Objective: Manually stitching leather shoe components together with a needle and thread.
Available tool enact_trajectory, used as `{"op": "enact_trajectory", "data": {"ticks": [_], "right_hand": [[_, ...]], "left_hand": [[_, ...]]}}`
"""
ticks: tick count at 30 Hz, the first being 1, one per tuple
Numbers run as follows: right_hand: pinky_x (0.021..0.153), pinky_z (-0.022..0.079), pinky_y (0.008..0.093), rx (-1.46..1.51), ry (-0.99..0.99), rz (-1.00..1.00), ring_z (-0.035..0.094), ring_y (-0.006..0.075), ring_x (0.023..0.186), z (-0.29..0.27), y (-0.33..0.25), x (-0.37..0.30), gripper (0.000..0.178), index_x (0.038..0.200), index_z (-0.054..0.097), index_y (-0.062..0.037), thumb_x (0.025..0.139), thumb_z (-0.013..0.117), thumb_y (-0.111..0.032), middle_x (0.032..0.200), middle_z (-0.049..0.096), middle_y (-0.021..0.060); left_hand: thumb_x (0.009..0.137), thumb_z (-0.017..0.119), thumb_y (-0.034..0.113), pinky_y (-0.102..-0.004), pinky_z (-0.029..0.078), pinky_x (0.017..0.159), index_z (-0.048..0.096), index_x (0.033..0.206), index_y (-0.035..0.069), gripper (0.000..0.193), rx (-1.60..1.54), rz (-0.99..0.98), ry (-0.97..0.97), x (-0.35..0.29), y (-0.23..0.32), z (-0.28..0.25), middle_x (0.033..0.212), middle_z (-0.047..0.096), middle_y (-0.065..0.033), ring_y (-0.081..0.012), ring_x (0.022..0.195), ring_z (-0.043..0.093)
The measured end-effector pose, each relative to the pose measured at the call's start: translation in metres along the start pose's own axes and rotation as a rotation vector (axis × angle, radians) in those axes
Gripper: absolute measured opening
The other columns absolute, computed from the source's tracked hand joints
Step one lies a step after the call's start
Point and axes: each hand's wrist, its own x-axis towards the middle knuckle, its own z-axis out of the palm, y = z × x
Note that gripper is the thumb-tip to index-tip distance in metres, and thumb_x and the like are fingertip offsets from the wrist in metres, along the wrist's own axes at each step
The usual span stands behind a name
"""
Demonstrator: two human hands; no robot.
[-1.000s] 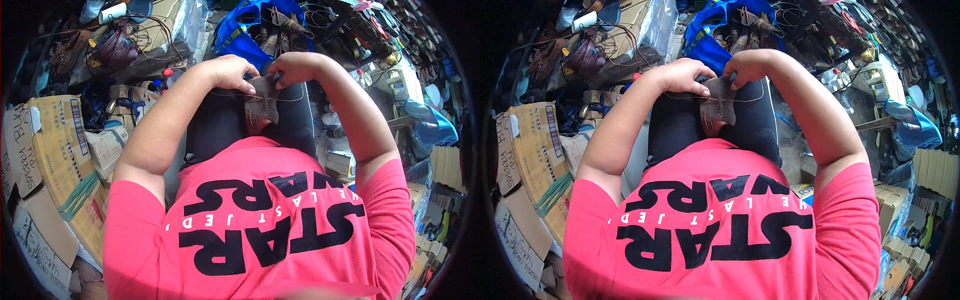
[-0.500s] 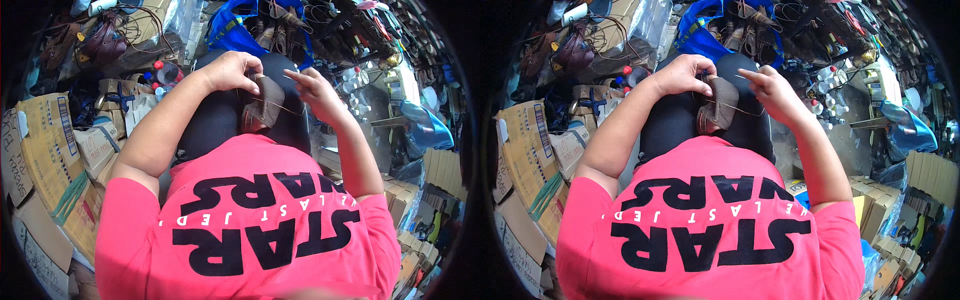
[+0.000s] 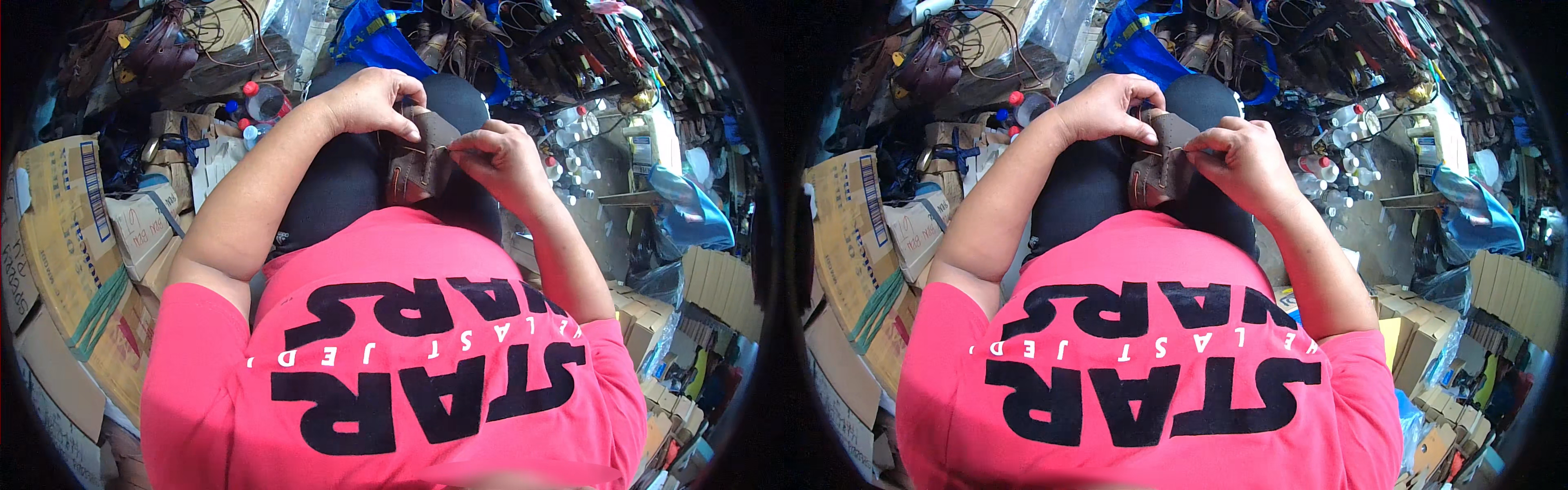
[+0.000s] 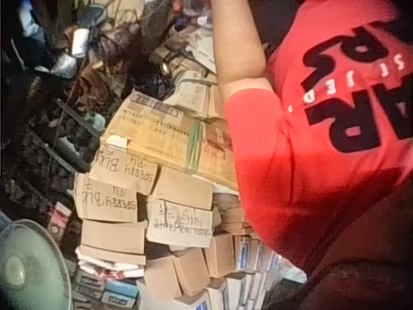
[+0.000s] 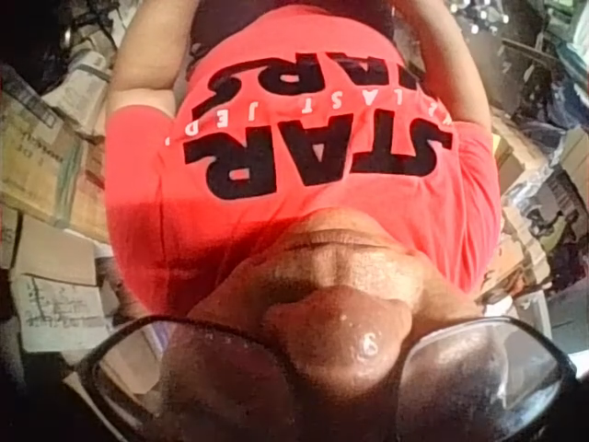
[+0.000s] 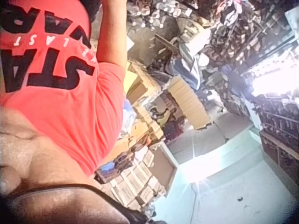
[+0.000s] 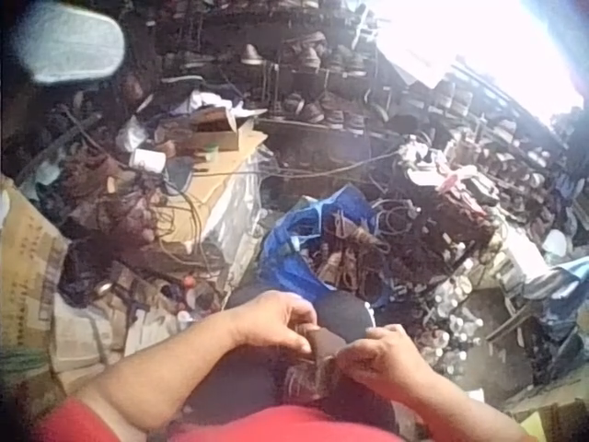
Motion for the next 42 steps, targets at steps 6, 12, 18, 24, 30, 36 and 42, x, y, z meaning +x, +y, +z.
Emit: {"op": "enact_trajectory", "data": {"ticks": [6,12,18,24,30,36,42], "right_hand": [[0.063,0.052,0.0346,-0.042,-0.037,-0.026,0.064,0.0279,0.067,-0.009,-0.011,0.007,0.015,0.086,0.075,-0.0103,0.072,0.071,-0.012,0.073,0.063,0.0108],[0.066,0.052,0.0360,-0.101,-0.086,-0.003,0.065,0.0278,0.070,-0.015,-0.021,0.010,0.016,0.087,0.074,-0.0099,0.071,0.070,-0.012,0.074,0.063,0.0104],[0.070,0.052,0.0356,-0.278,-0.129,-0.090,0.065,0.0273,0.077,-0.007,-0.023,0.015,0.014,0.086,0.074,-0.0094,0.074,0.070,-0.014,0.078,0.064,0.0092],[0.071,0.048,0.0296,0.216,-0.244,0.116,0.060,0.0178,0.076,0.000,0.023,0.023,0.019,0.097,0.076,-0.0126,0.078,0.074,-0.012,0.079,0.059,0.0041],[0.083,0.042,0.0257,0.551,-0.366,0.126,0.051,0.0117,0.087,0.007,0.048,0.029,0.017,0.099,0.075,-0.0093,0.083,0.070,-0.005,0.086,0.053,-0.0016],[0.080,0.043,0.0256,0.534,-0.353,0.098,0.052,0.0111,0.084,0.010,0.054,0.032,0.015,0.096,0.075,-0.0104,0.082,0.072,-0.007,0.079,0.054,-0.0021],[0.065,0.048,0.0336,0.144,-0.174,-0.101,0.061,0.0231,0.072,0.010,0.021,0.036,0.014,0.087,0.075,-0.0145,0.074,0.075,-0.011,0.076,0.058,0.0062]], "left_hand": [[0.065,0.084,0.011,-0.0269,0.047,0.074,0.066,0.094,0.003,0.036,0.008,0.001,0.007,0.000,-0.004,0.001,0.083,0.061,-0.0018,-0.0111,0.078,0.056],[0.064,0.084,0.013,-0.0278,0.047,0.074,0.066,0.095,0.004,0.038,0.061,0.017,0.017,-0.001,-0.002,0.000,0.083,0.063,-0.0035,-0.0127,0.078,0.057],[0.063,0.084,0.018,-0.0300,0.048,0.075,0.066,0.097,0.004,0.041,0.135,0.012,0.014,-0.001,0.000,-0.003,0.086,0.065,-0.0062,-0.0169,0.080,0.060],[0.062,0.084,0.023,-0.0330,0.048,0.073,0.065,0.092,0.005,0.040,0.224,0.081,0.045,0.004,-0.008,0.001,0.085,0.063,-0.0090,-0.0230,0.080,0.061],[0.062,0.083,0.022,-0.0341,0.047,0.071,0.062,0.088,0.004,0.038,0.223,0.121,0.065,0.003,-0.009,0.003,0.081,0.061,-0.0092,-0.0236,0.079,0.059],[0.062,0.083,0.019,-0.0335,0.046,0.070,0.062,0.086,0.004,0.036,0.183,0.128,0.109,0.002,-0.009,0.006,0.081,0.060,-0.0089,-0.0228,0.077,0.058],[0.061,0.083,0.017,-0.0337,0.047,0.071,0.064,0.089,0.004,0.037,0.144,0.098,0.077,0.001,-0.010,0.002,0.081,0.060,-0.0081,-0.0213,0.078,0.058]]}}
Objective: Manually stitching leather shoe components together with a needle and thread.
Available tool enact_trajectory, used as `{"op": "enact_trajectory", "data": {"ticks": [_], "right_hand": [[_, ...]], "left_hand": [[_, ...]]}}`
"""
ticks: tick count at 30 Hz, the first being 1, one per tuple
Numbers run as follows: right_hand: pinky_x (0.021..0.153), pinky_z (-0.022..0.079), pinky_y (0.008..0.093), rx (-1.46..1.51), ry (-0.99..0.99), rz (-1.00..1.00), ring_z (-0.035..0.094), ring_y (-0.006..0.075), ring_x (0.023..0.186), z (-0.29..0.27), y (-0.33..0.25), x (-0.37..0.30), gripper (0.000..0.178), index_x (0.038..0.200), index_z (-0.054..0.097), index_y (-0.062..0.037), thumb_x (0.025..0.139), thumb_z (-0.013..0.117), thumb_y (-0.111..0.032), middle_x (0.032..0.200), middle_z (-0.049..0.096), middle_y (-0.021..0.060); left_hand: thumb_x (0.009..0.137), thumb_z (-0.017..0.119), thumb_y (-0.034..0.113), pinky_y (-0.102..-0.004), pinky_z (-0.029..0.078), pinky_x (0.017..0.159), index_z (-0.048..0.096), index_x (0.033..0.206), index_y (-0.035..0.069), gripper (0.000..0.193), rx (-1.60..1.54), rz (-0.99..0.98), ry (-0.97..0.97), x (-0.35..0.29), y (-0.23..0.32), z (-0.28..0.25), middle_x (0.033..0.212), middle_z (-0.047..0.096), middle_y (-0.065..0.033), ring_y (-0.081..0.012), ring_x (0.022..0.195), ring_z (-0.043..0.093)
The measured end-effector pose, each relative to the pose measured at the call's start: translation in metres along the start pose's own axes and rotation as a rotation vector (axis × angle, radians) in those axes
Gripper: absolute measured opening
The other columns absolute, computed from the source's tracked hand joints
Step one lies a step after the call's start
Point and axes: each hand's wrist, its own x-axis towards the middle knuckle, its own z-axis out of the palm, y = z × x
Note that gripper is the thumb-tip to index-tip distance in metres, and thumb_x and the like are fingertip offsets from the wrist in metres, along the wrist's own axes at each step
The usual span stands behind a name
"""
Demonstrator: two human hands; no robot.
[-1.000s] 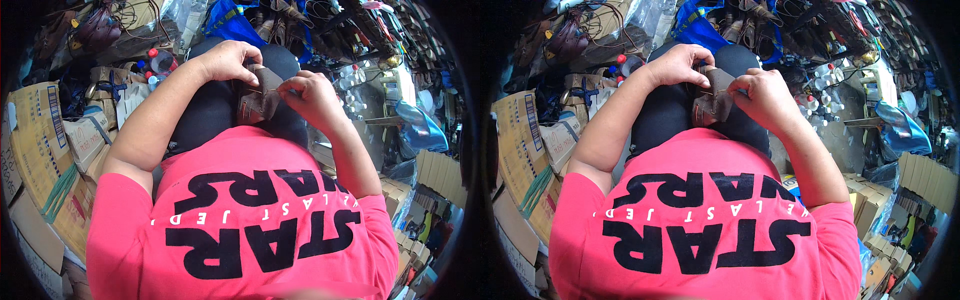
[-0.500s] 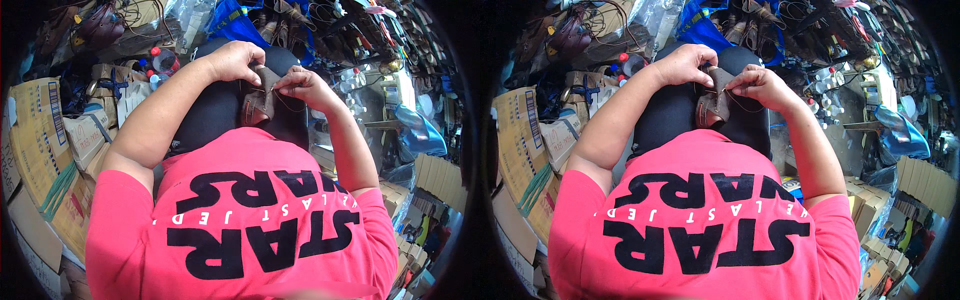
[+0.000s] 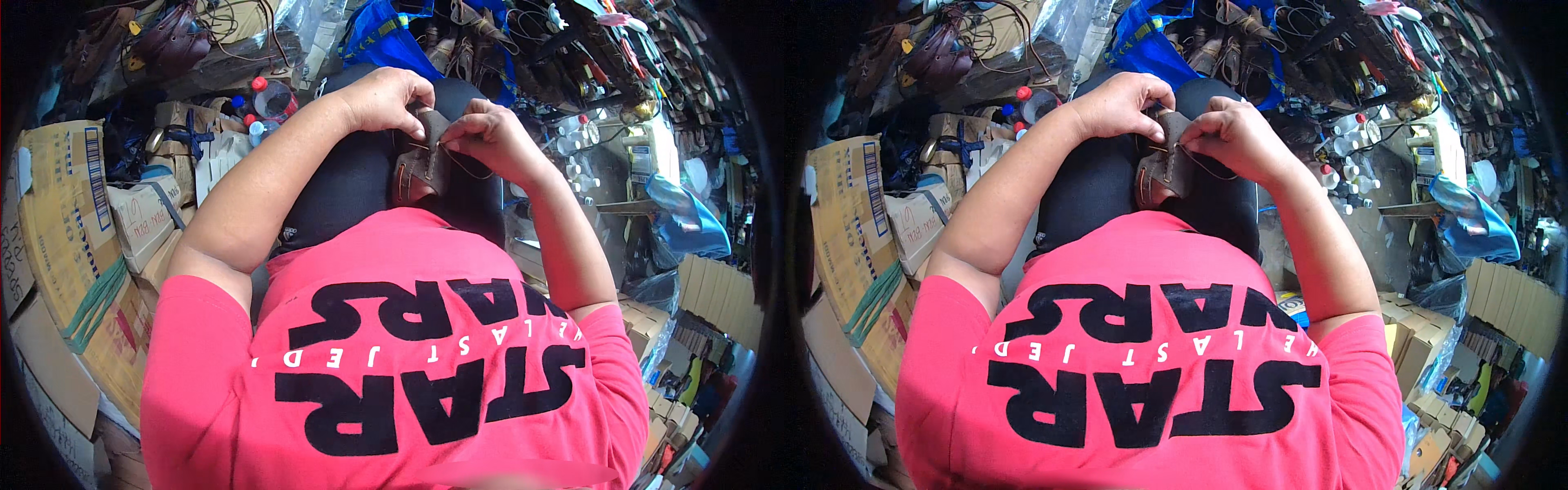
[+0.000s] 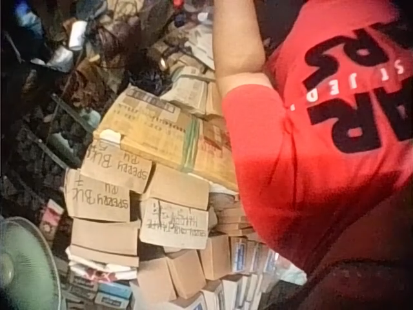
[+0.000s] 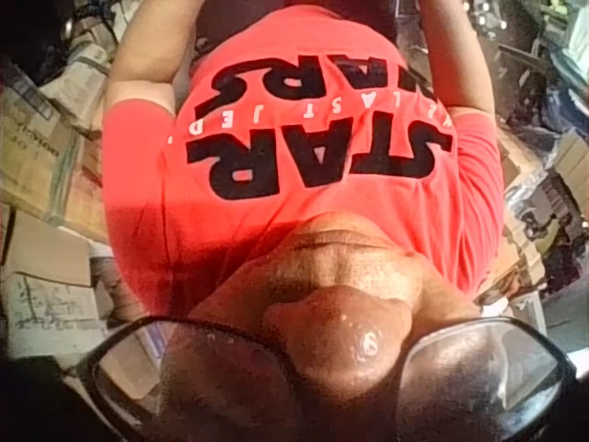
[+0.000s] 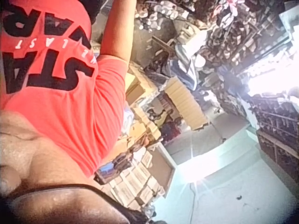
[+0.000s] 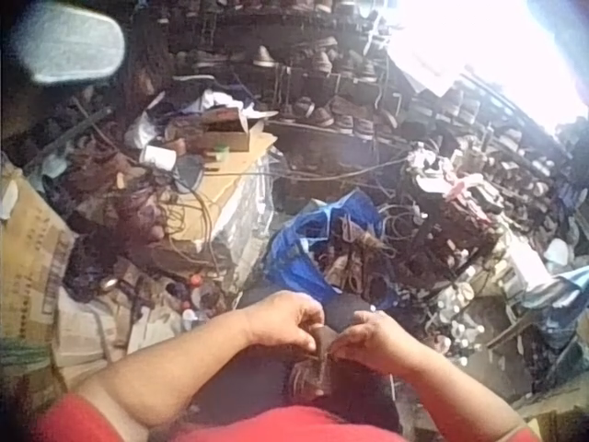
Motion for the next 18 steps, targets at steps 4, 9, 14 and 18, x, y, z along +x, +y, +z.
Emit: {"op": "enact_trajectory", "data": {"ticks": [4,9,14,18], "right_hand": [[0.067,0.048,0.0372,-0.091,0.072,0.067,0.062,0.0254,0.076,0.013,-0.015,-0.002,0.013,0.082,0.071,-0.0115,0.072,0.077,-0.018,0.075,0.059,0.0062],[0.075,0.045,0.0366,-0.151,0.337,0.045,0.060,0.0252,0.076,0.023,-0.016,-0.023,0.014,0.084,0.067,-0.0141,0.073,0.076,-0.018,0.076,0.058,0.0029],[0.079,0.044,0.0364,-0.295,0.386,-0.134,0.058,0.0215,0.080,0.026,-0.013,-0.033,0.016,0.090,0.071,-0.0185,0.075,0.072,-0.013,0.079,0.058,0.0010],[0.080,0.042,0.0358,-0.236,0.302,-0.103,0.057,0.0209,0.081,0.026,-0.009,-0.028,0.022,0.095,0.073,-0.0213,0.076,0.071,-0.011,0.081,0.058,0.0002]], "left_hand": [[0.058,0.085,0.016,-0.0342,0.048,0.073,0.062,0.096,0.005,0.045,0.060,-0.054,0.015,-0.003,0.011,-0.009,0.081,0.060,-0.0091,-0.0237,0.080,0.059],[0.080,0.065,0.007,-0.0414,0.048,0.082,0.053,0.108,0.005,0.031,0.207,0.094,0.377,-0.040,0.010,0.007,0.103,0.055,-0.0146,-0.0319,0.087,0.058],[0.086,0.054,-0.008,-0.0288,0.048,0.069,0.068,0.111,0.008,0.033,0.072,-0.031,0.486,-0.073,0.025,0.012,0.097,0.056,-0.0108,-0.0168,0.072,0.059],[0.079,0.070,0.003,-0.0302,0.046,0.069,0.073,0.093,0.009,0.016,0.032,-0.021,0.479,-0.079,0.036,0.018,0.073,0.055,-0.0040,-0.0187,0.074,0.057]]}}
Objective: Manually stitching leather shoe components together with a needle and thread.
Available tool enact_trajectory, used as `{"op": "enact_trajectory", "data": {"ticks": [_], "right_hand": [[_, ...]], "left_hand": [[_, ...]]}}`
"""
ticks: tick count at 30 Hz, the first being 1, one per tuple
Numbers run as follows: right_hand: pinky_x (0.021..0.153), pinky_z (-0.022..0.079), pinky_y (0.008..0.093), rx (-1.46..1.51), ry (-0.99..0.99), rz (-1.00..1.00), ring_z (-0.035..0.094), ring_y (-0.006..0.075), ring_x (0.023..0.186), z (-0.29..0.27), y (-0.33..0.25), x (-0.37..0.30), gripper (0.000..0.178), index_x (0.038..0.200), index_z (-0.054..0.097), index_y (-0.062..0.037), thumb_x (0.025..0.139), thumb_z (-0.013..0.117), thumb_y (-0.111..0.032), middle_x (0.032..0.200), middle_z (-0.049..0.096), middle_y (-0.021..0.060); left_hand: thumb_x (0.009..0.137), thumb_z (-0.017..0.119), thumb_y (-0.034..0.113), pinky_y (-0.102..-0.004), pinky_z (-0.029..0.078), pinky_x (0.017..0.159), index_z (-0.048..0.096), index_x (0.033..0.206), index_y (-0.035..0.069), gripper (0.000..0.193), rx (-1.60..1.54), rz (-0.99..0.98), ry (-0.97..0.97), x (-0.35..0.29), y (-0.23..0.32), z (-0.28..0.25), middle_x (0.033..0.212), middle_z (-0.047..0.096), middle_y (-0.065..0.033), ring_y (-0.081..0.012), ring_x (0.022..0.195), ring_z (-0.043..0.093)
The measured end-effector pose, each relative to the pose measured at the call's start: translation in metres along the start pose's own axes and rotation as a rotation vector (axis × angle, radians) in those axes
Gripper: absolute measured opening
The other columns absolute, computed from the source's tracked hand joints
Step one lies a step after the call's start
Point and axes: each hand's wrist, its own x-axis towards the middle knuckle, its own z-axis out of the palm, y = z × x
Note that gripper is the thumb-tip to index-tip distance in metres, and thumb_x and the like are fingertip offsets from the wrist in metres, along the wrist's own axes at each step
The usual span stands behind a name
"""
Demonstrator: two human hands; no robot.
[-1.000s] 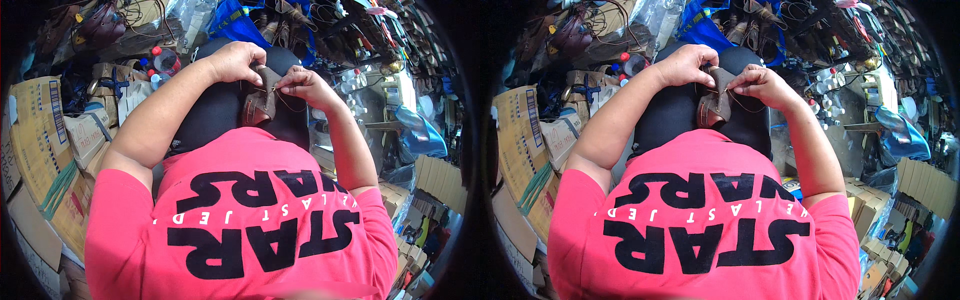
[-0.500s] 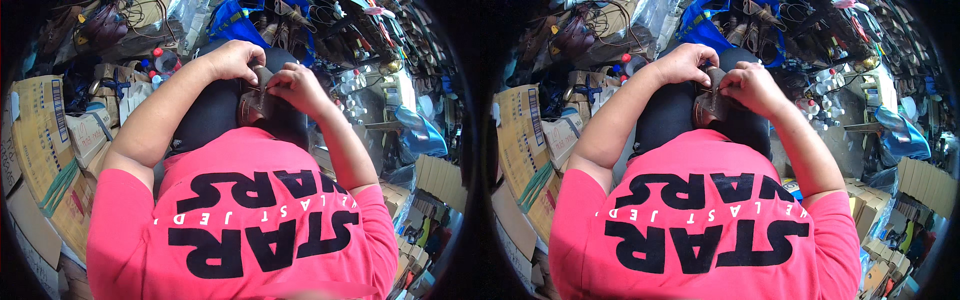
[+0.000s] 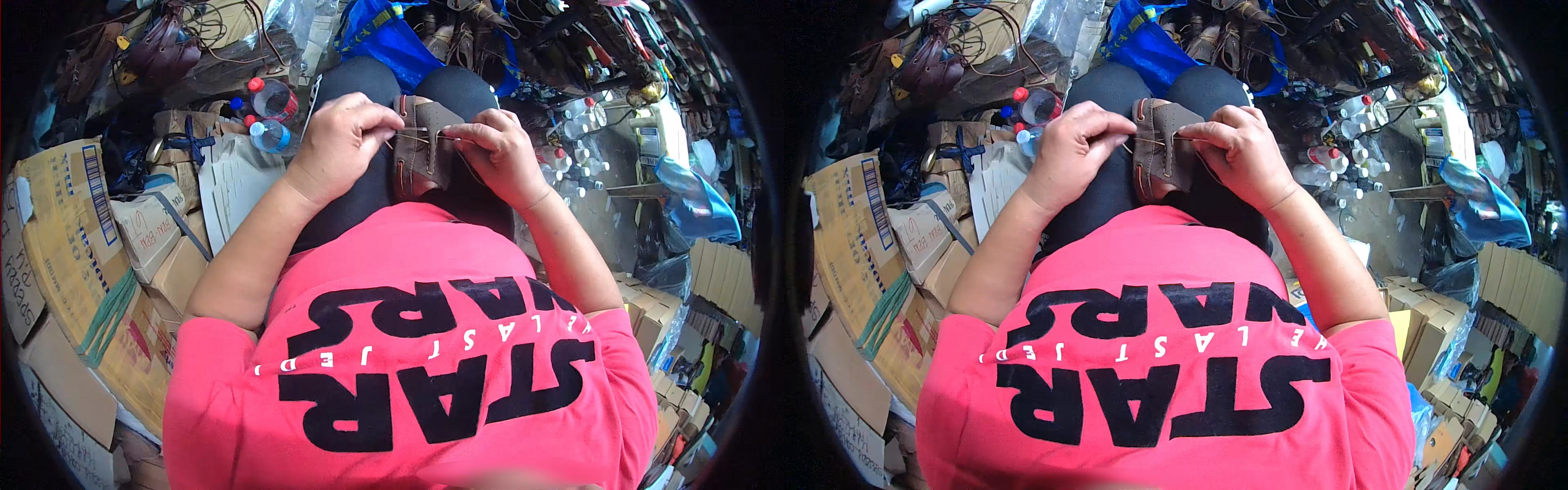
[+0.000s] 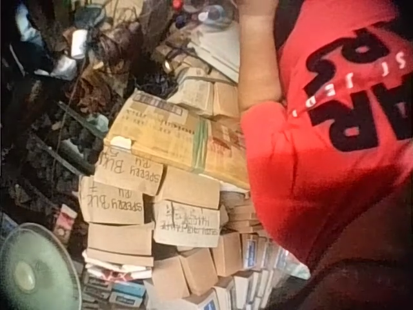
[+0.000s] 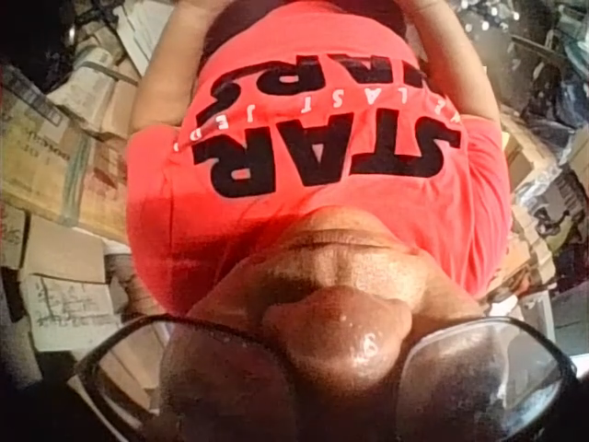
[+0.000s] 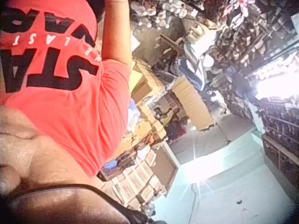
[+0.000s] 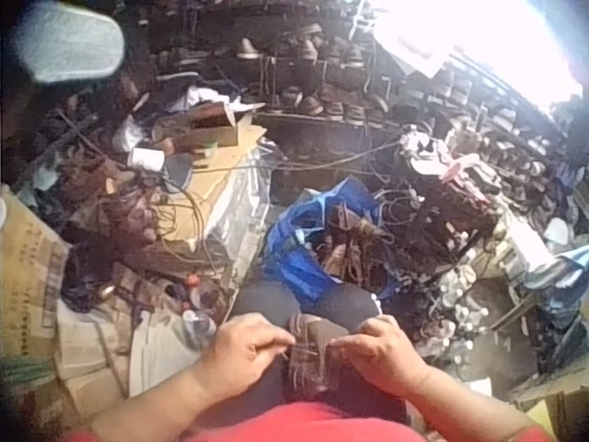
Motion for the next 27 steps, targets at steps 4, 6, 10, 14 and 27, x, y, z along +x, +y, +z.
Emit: {"op": "enact_trajectory", "data": {"ticks": [4,6,10,14,27], "right_hand": [[0.080,0.040,0.0357,0.067,-0.095,0.008,0.057,0.0211,0.082,-0.004,0.013,0.008,0.019,0.094,0.073,-0.0208,0.078,0.070,-0.011,0.081,0.058,0.0000],[0.081,0.039,0.0357,0.176,-0.213,0.048,0.057,0.0207,0.084,-0.004,0.023,0.014,0.015,0.092,0.074,-0.0215,0.081,0.069,-0.013,0.082,0.059,-0.0002],[0.085,0.038,0.0370,0.200,-0.315,0.060,0.055,0.0201,0.090,-0.007,0.028,0.027,0.013,0.092,0.074,-0.0248,0.084,0.069,-0.016,0.084,0.059,-0.0010],[0.087,0.038,0.0375,0.222,-0.370,0.095,0.055,0.0204,0.092,-0.007,0.032,0.033,0.013,0.092,0.074,-0.0252,0.084,0.070,-0.017,0.085,0.059,-0.0009],[0.090,0.037,0.0333,0.302,-0.422,0.153,0.050,0.0187,0.088,-0.008,0.037,0.029,0.019,0.098,0.077,-0.0273,0.081,0.072,-0.019,0.081,0.057,-0.0020]], "left_hand": [[0.074,0.075,0.009,-0.0329,0.042,0.072,0.075,0.089,0.015,0.016,0.145,0.096,0.009,-0.003,-0.006,0.005,0.073,0.052,-0.0027,-0.0205,0.079,0.050],[0.074,0.075,0.009,-0.0329,0.042,0.071,0.075,0.089,0.016,0.016,0.148,0.094,0.006,-0.004,-0.006,0.006,0.073,0.050,-0.0025,-0.0204,0.077,0.050],[0.073,0.075,0.010,-0.0332,0.041,0.069,0.076,0.089,0.017,0.017,0.148,0.104,0.011,-0.003,-0.007,0.007,0.071,0.046,-0.0020,-0.0203,0.074,0.047],[0.073,0.075,0.010,-0.0333,0.041,0.069,0.076,0.089,0.018,0.017,0.181,0.120,0.015,-0.003,-0.008,0.008,0.071,0.046,-0.0020,-0.0202,0.074,0.047],[0.073,0.074,0.012,-0.0343,0.037,0.076,0.076,0.091,0.019,0.020,0.255,0.194,-0.004,-0.007,-0.001,0.012,0.072,0.049,-0.0002,-0.0199,0.079,0.050]]}}
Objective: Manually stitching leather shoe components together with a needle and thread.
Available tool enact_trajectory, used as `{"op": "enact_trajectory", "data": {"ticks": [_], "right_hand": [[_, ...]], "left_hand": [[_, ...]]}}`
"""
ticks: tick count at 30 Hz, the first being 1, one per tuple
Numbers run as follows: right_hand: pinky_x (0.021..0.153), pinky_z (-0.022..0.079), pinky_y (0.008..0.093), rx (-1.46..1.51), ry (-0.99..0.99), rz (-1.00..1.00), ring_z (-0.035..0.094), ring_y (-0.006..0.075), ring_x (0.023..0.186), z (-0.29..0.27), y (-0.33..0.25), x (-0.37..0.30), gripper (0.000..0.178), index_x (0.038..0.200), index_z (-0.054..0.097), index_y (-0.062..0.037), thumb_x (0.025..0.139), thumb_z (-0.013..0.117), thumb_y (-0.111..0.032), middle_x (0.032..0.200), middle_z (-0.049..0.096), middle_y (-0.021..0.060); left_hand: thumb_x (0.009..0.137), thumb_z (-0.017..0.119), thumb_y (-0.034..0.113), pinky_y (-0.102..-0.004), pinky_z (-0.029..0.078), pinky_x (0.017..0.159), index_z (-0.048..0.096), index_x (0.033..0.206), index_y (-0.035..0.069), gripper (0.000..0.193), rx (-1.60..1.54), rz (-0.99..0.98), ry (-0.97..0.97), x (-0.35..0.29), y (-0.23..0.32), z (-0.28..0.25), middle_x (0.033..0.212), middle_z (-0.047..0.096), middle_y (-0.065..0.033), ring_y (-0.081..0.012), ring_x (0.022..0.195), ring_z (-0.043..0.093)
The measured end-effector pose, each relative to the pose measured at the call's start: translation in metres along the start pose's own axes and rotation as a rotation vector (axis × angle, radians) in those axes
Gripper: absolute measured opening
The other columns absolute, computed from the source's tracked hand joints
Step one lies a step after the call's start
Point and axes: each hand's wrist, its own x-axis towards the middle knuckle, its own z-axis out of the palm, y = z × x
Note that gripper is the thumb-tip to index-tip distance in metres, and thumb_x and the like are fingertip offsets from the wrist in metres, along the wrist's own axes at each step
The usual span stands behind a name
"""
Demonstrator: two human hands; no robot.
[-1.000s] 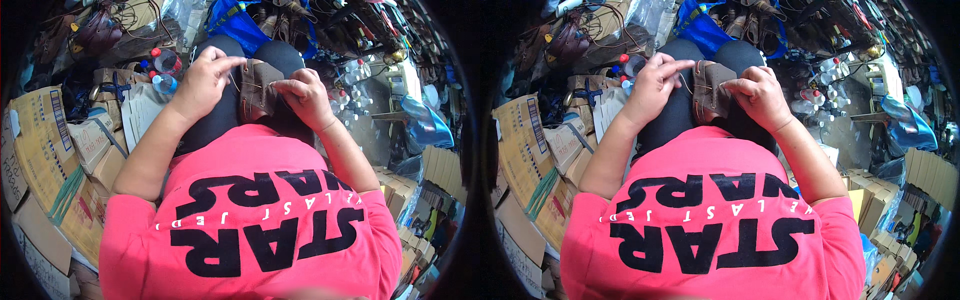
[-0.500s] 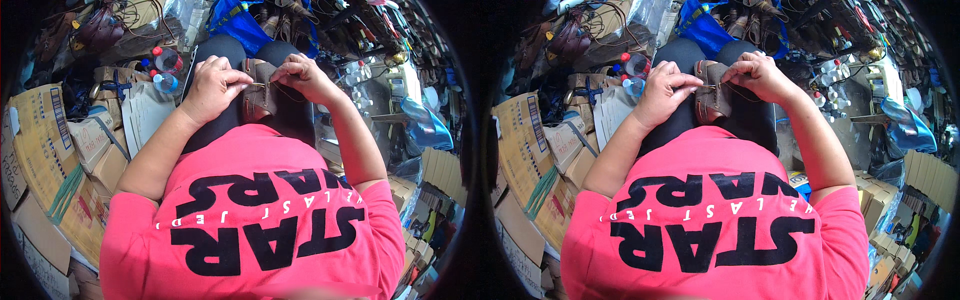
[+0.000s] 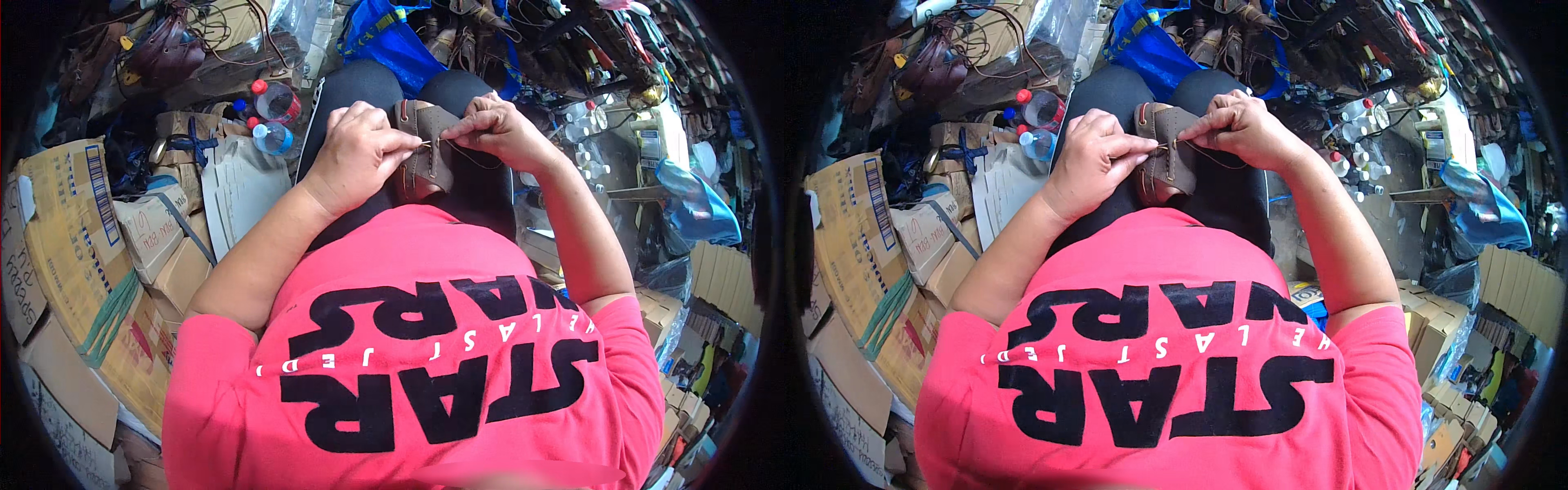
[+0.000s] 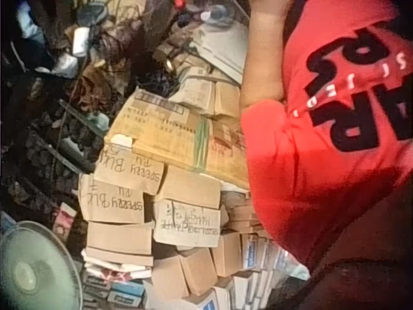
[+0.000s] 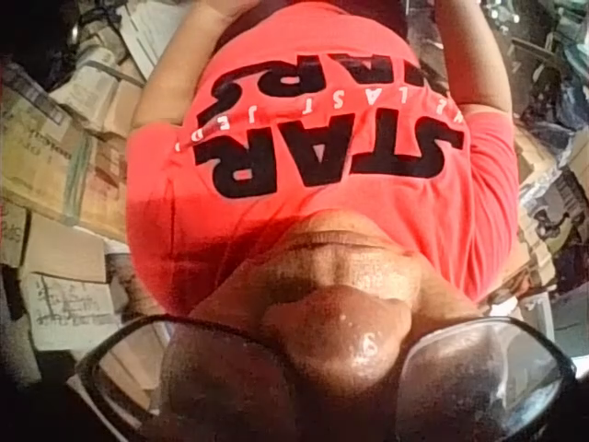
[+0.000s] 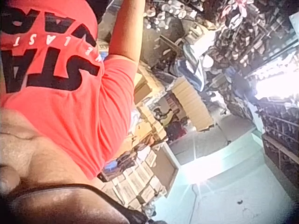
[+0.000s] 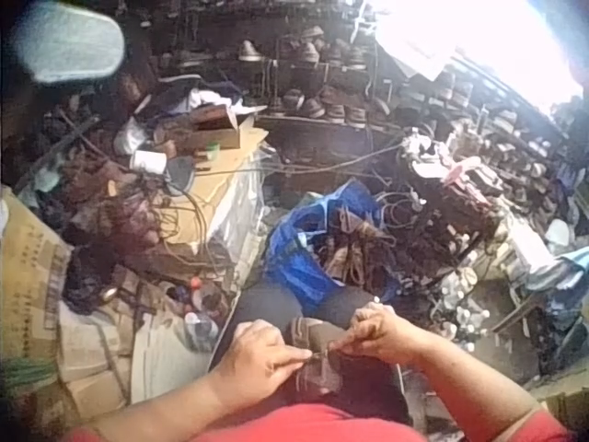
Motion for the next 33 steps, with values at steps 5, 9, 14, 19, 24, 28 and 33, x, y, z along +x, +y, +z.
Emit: {"op": "enact_trajectory", "data": {"ticks": [5,9,14,19,24,28,33], "right_hand": [[0.089,0.039,0.0322,-0.025,-0.021,-0.011,0.050,0.0180,0.087,-0.001,0.003,0.001,0.023,0.101,0.077,-0.0270,0.080,0.072,-0.017,0.080,0.057,-0.0019],[0.086,0.041,0.0317,0.086,-0.051,0.006,0.051,0.0175,0.085,-0.002,0.006,0.004,0.025,0.102,0.077,-0.0240,0.079,0.073,-0.015,0.078,0.057,-0.0011],[0.081,0.044,0.0307,0.088,-0.093,-0.006,0.053,0.0171,0.082,-0.006,0.002,0.011,0.026,0.103,0.076,-0.0211,0.078,0.074,-0.012,0.075,0.057,0.0006],[0.077,0.046,0.0325,-0.009,-0.061,-0.023,0.056,0.0191,0.080,-0.009,-0.009,0.007,0.028,0.103,0.076,-0.0214,0.077,0.074,-0.012,0.075,0.058,0.0028],[0.076,0.046,0.0336,0.008,-0.013,0.014,0.057,0.0199,0.080,-0.003,-0.010,-0.003,0.028,0.103,0.076,-0.0223,0.076,0.075,-0.012,0.076,0.059,0.0029],[0.084,0.041,0.0369,-0.014,0.033,0.041,0.057,0.0201,0.084,0.008,-0.009,-0.004,0.026,0.102,0.076,-0.0242,0.077,0.075,-0.017,0.079,0.061,0.0019],[0.096,0.028,0.0398,-0.083,0.107,0.052,0.055,0.0186,0.093,0.020,-0.011,-0.009,0.026,0.103,0.075,-0.0287,0.077,0.076,-0.028,0.079,0.060,-0.0019]], "left_hand": [[0.073,0.074,0.014,-0.0344,0.035,0.079,0.076,0.096,0.022,0.025,0.005,-0.013,-0.008,-0.009,-0.008,-0.001,0.075,0.049,0.0011,-0.0188,0.081,0.050],[0.073,0.074,0.015,-0.0341,0.035,0.079,0.077,0.095,0.022,0.023,-0.031,-0.021,-0.040,-0.001,-0.015,0.000,0.074,0.051,0.0011,-0.0186,0.082,0.051],[0.077,0.072,0.014,-0.0346,0.034,0.081,0.076,0.091,0.021,0.016,-0.095,0.008,-0.158,0.020,-0.027,0.003,0.073,0.052,0.0011,-0.0184,0.082,0.052],[0.078,0.072,0.013,-0.0358,0.034,0.085,0.076,0.094,0.022,0.020,-0.098,0.020,-0.122,0.013,-0.022,0.002,0.079,0.055,0.0011,-0.0187,0.086,0.053],[0.072,0.074,0.013,-0.0373,0.035,0.086,0.076,0.094,0.022,0.024,0.000,-0.052,-0.074,-0.002,-0.011,0.000,0.081,0.056,0.0007,-0.0190,0.089,0.054],[0.071,0.075,0.014,-0.0366,0.035,0.086,0.076,0.090,0.019,0.021,0.051,-0.046,0.007,-0.009,-0.005,0.006,0.079,0.060,0.0002,-0.0186,0.088,0.056],[0.072,0.076,0.014,-0.0359,0.035,0.084,0.075,0.089,0.016,0.017,0.027,-0.111,0.057,-0.012,0.004,0.011,0.078,0.060,-0.0004,-0.0181,0.084,0.056]]}}
